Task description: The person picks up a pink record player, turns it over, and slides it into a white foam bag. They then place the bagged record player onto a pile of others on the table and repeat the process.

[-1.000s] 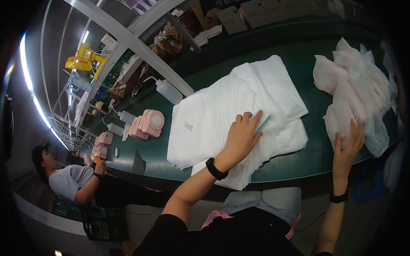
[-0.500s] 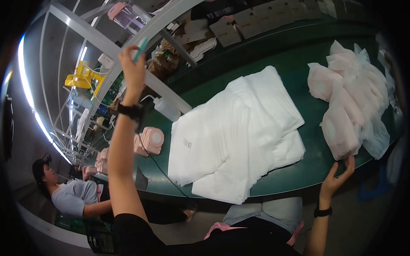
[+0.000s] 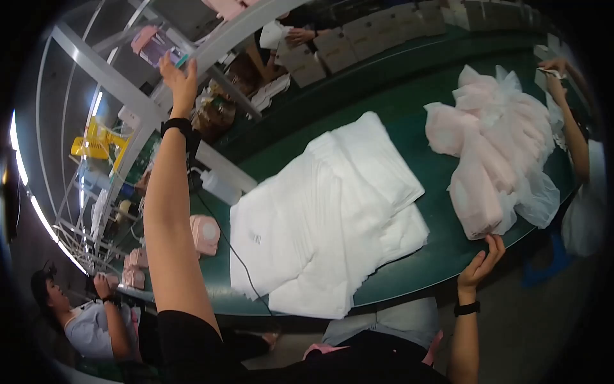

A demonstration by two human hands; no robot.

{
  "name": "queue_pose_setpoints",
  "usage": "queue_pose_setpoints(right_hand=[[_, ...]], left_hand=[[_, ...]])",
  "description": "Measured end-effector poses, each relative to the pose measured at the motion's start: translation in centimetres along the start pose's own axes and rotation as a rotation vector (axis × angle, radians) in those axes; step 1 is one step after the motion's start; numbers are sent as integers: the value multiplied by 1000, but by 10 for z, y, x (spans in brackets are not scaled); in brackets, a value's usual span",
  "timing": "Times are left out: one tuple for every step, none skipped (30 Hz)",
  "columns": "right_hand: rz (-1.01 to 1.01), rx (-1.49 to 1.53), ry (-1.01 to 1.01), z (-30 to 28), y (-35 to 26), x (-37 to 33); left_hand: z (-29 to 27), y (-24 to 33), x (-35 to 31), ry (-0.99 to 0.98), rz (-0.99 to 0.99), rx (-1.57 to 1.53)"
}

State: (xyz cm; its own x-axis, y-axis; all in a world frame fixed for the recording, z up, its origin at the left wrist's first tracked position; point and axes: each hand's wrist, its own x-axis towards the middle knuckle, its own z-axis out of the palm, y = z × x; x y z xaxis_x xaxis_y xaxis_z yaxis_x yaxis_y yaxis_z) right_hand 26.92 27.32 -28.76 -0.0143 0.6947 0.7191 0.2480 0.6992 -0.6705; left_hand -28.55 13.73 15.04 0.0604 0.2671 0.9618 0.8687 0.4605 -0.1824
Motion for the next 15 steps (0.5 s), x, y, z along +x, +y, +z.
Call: queue_pose_setpoints(right_hand=[[-13, -4, 22, -1, 2, 0], [-28, -8, 43, -2, 2, -3], [-38, 1, 22, -1, 4, 0], [-51, -14, 12, -2, 5, 0], [-65, -30, 1, -3, 5, 0], [-80, -40, -12, 0, 5, -2], [-95, -22, -37, 6, 3, -6], [-89, -17, -27, 10, 3, -14], [-83, -9, -19, 16, 3, -22], [-74, -18, -24, 12, 4, -29], [-79, -9, -67, 10, 4, -35], [-101, -62, -61, 7, 4, -38], [-121, -112, -46, 2, 2, -40], [-140, -164, -24, 3, 2, -41], [-136, -158, -50, 2, 4, -43]], left_hand=[[-5, -5, -6, -20, 128, -51], [-13, -10, -17, -38, 117, -33], [-18, -16, -26, -122, 162, 33], [-23, -21, -36, -208, 204, 97], [-29, -26, -46, -295, 244, 161], [-35, -32, -49, -280, 282, 218], [-41, -37, -46, -268, 319, 278], [-43, -30, -43, -185, 345, 266], [-47, -24, -41, -105, 372, 259], [-54, -4, -50, -135, 339, 274], [-64, 16, -57, -189, 291, 87], [-81, 24, -72, -236, 236, -100], [-103, 18, -94, -262, 216, -79], [-121, 6, -118, -525, 145, -2], [-140, -4, -143, -786, 71, 69]])
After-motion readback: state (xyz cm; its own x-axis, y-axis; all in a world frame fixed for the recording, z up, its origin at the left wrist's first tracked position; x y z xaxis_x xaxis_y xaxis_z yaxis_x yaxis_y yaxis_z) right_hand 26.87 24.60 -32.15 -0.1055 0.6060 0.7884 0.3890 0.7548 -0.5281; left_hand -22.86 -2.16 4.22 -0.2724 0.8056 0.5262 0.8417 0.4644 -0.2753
